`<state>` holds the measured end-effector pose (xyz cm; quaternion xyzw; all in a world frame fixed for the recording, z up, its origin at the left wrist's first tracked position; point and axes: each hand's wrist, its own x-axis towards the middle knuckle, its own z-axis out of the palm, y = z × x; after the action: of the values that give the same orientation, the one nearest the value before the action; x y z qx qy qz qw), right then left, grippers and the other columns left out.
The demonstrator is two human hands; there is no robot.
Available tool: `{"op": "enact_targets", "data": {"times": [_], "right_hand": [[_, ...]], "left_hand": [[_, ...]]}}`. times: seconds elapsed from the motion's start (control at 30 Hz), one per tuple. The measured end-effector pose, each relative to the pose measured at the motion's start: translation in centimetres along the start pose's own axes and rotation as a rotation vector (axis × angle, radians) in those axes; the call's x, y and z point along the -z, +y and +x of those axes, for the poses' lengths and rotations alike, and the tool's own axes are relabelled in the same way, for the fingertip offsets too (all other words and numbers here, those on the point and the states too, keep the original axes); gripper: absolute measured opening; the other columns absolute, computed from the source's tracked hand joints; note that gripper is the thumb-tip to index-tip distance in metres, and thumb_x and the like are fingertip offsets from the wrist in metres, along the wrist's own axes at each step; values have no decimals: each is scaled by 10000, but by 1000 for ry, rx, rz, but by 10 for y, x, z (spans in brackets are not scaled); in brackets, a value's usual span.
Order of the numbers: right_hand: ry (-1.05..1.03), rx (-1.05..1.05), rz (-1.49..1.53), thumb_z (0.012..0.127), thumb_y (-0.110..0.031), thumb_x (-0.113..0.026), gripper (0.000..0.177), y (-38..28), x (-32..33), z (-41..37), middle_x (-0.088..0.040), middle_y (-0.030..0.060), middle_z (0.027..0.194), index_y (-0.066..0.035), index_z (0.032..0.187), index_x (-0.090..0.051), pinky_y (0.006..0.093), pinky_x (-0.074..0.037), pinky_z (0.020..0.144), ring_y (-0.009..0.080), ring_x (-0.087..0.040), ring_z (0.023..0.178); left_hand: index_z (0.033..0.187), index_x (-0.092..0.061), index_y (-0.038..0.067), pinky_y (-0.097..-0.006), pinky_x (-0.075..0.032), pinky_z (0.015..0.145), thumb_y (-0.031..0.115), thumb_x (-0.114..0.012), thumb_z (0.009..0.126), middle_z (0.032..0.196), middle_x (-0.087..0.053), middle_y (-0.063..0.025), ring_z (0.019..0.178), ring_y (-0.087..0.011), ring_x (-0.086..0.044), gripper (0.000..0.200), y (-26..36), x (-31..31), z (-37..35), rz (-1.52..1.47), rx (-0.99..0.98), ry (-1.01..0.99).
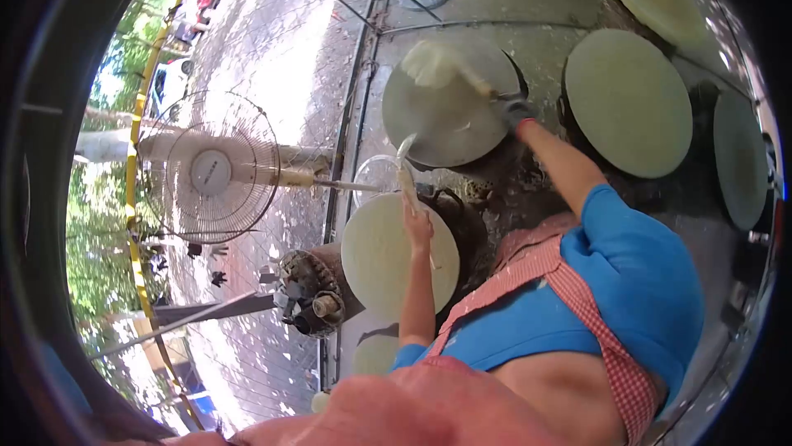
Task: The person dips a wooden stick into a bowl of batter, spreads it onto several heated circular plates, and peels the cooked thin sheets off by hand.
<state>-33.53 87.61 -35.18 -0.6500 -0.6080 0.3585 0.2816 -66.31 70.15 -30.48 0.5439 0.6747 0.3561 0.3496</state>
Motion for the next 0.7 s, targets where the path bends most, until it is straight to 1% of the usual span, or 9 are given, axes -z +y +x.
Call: {"op": "enact_targets", "data": {"times": [0.1,0.17,0.27,0.3,0.37,0.53,0.6,0.63,0.7], "right_hand": [[0,-41,-194,797,-367,-427,400,-92,-9,-21,-512,143,1104,-120,1097,-518,328,-352,880,234,-496,1001],[-353,143,-434,802,-358,-424,398,-96,50,-36,-513,128,1113,-116,1107,-509,315,-353,883,223,-489,1021],[-194,-273,430,800,-390,-441,404,-110,103,-46,-575,91,1012,-89,1048,-545,308,-403,821,185,-535,957],[-189,-198,578,789,-414,-454,448,-47,76,-20,-548,90,1078,-110,1114,-505,304,-405,816,172,-525,974],[65,197,-203,778,-370,-510,414,-24,17,-5,-578,81,1018,-100,1092,-527,278,-450,724,144,-563,885],[-381,-223,396,720,-213,-608,329,-78,87,-19,-601,40,975,-106,1029,-573,278,-438,739,182,-565,858],[-188,-532,590,679,-155,-648,281,-57,110,12,-625,17,836,-97,952,-620,260,-440,678,132,-558,735],[-194,-515,591,679,-155,-648,281,-34,105,32,-625,17,836,-97,952,-620,260,-440,678,132,-558,735],[-236,210,342,676,-223,-648,310,20,71,60,-567,21,755,-96,952,-587,297,-405,467,133,-490,578]], "left_hand": [[1299,-237,72,-285,-390,815,-16,-457,706,1232,-397,-162,1018,-255,-477,638,-1,1,-9,-102,80,3],[1305,-234,106,-289,-417,750,-5,-452,705,1173,-452,-168,916,-233,-528,647,-2,6,-8,278,-288,25],[1303,-245,137,-305,-424,712,17,-455,704,1137,-480,-172,797,-233,-554,646,68,18,-23,-30,178,-37],[1305,-241,159,-314,-449,617,32,-461,700,1128,-487,-168,714,-216,-558,656,19,9,-13,88,-196,94],[1305,-239,171,-316,-449,560,30,-461,698,1119,-493,-167,670,-213,-555,662,4,12,-13,102,-130,79],[1305,-236,196,-308,-449,451,34,-457,696,1119,-497,-158,617,-212,-560,668,55,8,-21,-11,169,35],[1305,-236,202,-313,-456,451,25,-458,694,1159,-472,-145,598,-230,-558,674,49,7,-17,132,260,-20],[1305,-236,202,-313,-456,451,25,-458,694,1159,-472,-145,598,-230,-558,674,58,5,-12,131,253,-3],[1306,-231,167,-306,-476,553,7,-461,686,1201,-433,-148,718,-253,-566,681,75,1,-19,27,342,-8]]}}
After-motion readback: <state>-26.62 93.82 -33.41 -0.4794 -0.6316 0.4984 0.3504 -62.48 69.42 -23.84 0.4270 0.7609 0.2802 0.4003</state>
